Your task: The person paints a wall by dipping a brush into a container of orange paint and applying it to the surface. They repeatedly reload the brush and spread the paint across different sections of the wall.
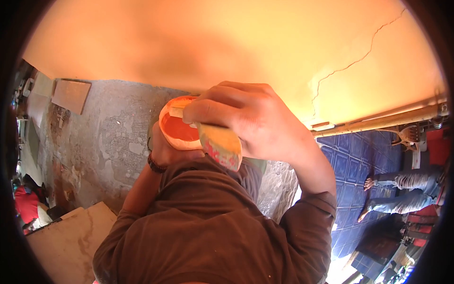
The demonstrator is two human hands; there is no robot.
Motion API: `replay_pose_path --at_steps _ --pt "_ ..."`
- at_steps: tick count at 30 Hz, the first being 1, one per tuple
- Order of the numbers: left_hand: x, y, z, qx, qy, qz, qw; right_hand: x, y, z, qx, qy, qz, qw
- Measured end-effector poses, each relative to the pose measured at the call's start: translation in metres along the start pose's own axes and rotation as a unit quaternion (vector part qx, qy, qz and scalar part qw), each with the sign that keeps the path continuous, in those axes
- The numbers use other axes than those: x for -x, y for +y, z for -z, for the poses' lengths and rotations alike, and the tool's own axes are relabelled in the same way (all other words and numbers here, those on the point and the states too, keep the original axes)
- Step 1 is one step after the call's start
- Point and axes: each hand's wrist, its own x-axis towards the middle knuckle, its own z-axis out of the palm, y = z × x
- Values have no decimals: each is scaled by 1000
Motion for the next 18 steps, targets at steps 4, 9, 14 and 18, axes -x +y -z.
replay_pose_path --at_steps 4,9,14,18 --pt "0 2 1 -4 11 21 1000 -2 -3 -6 45 17 43 998" --pt "1 -2 5 -2 12 17 1000 1 0 -14 83 29 77 993" --pt "3 -9 12 -34 14 -20 999 10 12 -16 -81 62 6 995" --pt "5 -9 10 -30 22 -42 998 6 11 -12 -330 126 -190 916"
